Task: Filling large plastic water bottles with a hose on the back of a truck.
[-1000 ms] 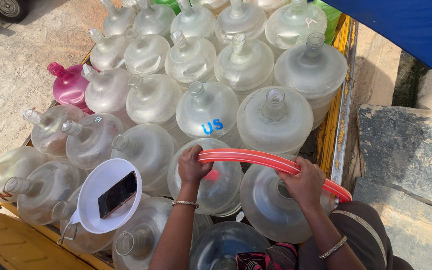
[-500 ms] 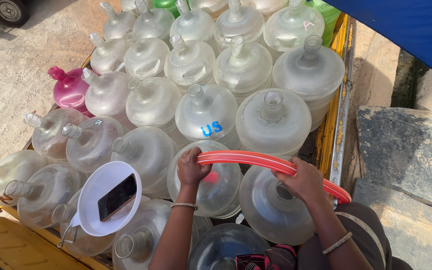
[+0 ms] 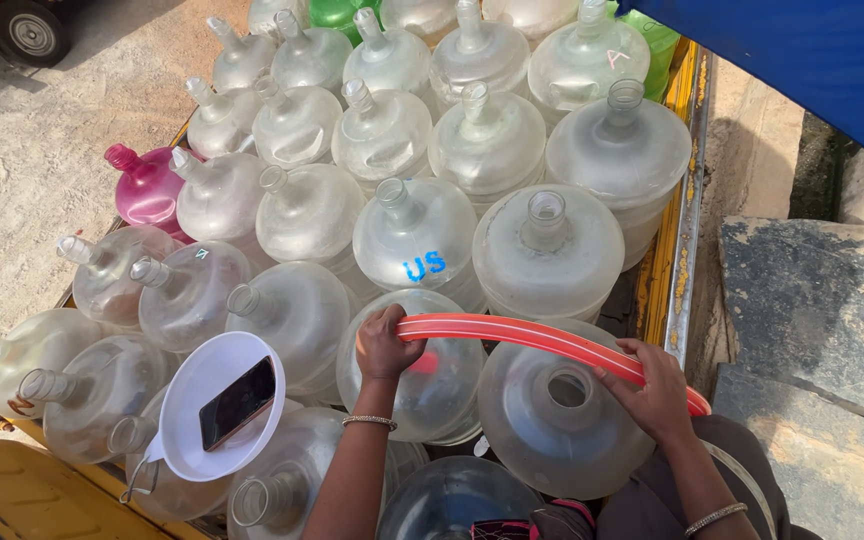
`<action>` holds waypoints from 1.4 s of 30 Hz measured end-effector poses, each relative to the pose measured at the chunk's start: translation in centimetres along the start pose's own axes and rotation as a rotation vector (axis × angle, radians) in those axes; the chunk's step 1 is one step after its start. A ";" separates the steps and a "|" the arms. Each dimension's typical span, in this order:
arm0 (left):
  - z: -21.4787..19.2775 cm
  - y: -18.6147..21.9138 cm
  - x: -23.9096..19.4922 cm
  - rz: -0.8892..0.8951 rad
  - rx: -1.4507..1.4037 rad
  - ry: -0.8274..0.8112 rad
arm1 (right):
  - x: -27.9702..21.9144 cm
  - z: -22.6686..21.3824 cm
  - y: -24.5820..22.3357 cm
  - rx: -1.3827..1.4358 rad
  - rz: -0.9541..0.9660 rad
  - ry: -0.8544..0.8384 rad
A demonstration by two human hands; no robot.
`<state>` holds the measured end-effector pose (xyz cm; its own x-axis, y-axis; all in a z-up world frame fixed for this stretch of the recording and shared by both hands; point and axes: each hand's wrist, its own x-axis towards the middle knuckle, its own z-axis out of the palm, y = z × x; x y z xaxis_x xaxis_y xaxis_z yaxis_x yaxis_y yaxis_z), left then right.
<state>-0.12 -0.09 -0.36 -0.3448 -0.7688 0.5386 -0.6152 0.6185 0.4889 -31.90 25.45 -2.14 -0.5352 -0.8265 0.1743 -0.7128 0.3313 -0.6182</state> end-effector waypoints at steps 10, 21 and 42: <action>0.3 -0.6 -0.1 -0.016 0.017 -0.002 | -0.6 1.3 14.1 -0.031 0.272 -0.071; 0.0 -0.3 0.0 -0.101 -0.005 -0.015 | -2.2 -3.5 19.2 -0.248 0.598 -0.293; 0.2 -0.9 -0.1 -0.059 0.072 -0.013 | -1.4 -0.1 4.3 -0.069 0.122 0.111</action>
<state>0.33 -0.59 -1.05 -0.3152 -0.8057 0.5015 -0.6838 0.5592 0.4687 -34.25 28.07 -4.91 -0.6636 -0.7244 0.1867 -0.6669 0.4598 -0.5864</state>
